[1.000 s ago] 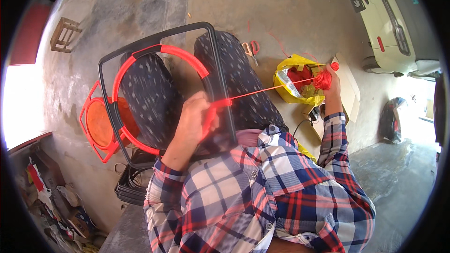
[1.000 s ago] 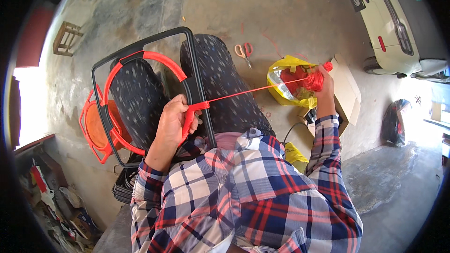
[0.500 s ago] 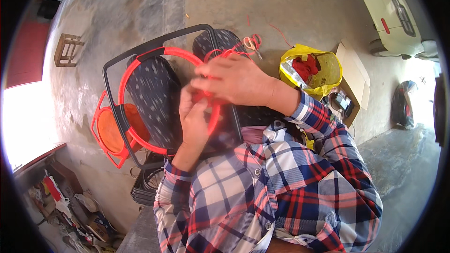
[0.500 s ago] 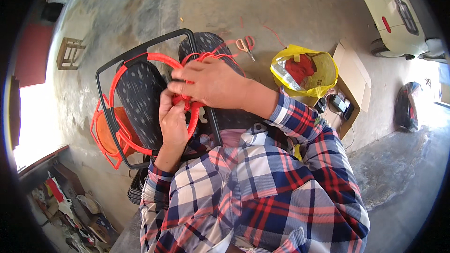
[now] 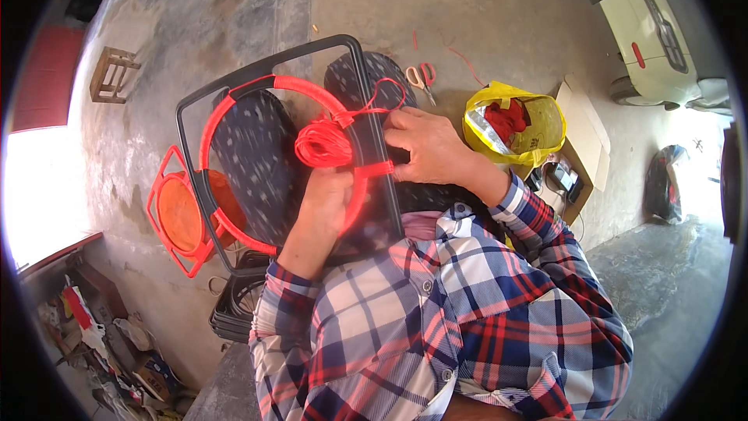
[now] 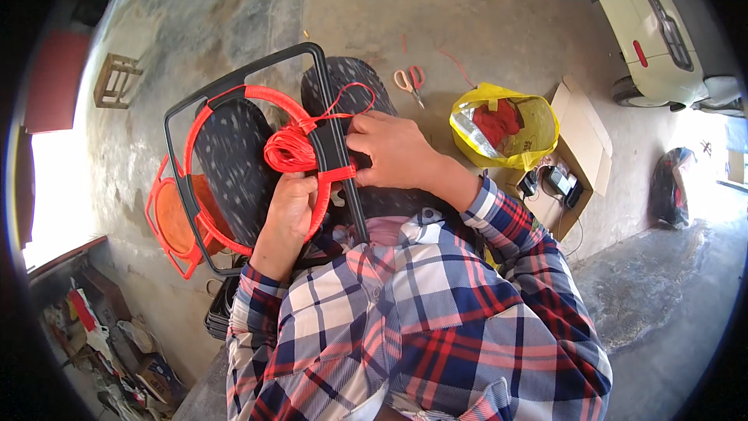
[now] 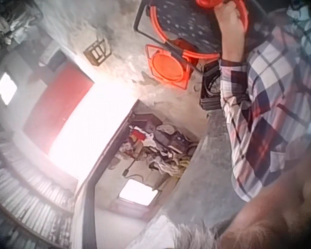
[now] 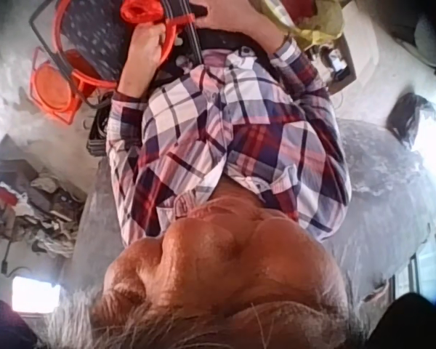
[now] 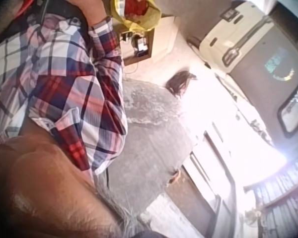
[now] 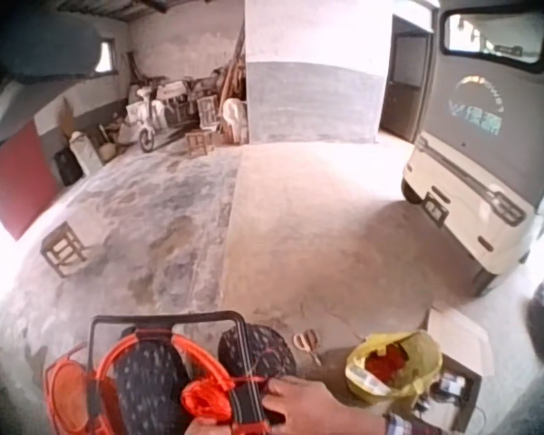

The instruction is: The person winds red cord onto a black plastic frame by hand.

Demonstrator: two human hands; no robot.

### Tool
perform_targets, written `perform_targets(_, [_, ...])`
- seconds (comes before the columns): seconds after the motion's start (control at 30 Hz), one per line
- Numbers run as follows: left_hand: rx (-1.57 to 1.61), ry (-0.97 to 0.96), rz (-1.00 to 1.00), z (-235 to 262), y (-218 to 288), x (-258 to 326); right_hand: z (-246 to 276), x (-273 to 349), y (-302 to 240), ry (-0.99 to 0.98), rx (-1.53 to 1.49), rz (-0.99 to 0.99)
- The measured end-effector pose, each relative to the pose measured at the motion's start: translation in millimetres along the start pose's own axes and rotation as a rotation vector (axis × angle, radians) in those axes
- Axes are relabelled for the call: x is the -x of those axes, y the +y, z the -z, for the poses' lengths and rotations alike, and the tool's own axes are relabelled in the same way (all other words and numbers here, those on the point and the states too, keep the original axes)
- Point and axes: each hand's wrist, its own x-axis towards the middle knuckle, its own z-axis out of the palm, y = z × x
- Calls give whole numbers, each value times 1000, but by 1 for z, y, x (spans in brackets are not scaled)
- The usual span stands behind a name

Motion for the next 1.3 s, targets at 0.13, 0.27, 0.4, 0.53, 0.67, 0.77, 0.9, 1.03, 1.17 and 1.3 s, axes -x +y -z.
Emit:
perform_targets(0.13, [18, -89, 37, 10, -2, -2, -5, 8, 6, 108, -46, 26])
perform_targets(0.27, [98, -103, 60, 12, -3, 0, 6, 27, 31, 240, -1046, -415])
perform_targets(0.4, [58, -91, 67, 14, -3, -3, 40, 65, 72, 377, -1795, -381])
perform_targets(0.53, [15, -61, 35, 3, 2, -1, 78, 84, 102, 305, -1874, 31])
perform_targets(0.67, [100, -114, -32, -9, 12, 8, 100, 79, 72, 704, -1821, -458])
perform_targets(0.77, [57, -156, -84, -11, 11, 9, 66, 62, 51, 468, -1610, -580])
perform_targets(0.9, [-9, -208, -128, -4, 3, 9, 1, 31, 16, 48, -721, -433])
perform_targets(1.03, [-88, -138, -132, 6, -5, 8, 35, 18, -9, -30, -926, -601])
perform_targets(1.17, [-78, -130, -115, 6, -3, 10, 40, 33, 5, 36, -1222, -716])
perform_targets(1.3, [-97, -84, -78, 8, -4, 9, 44, 35, -8, 143, -1257, -695])
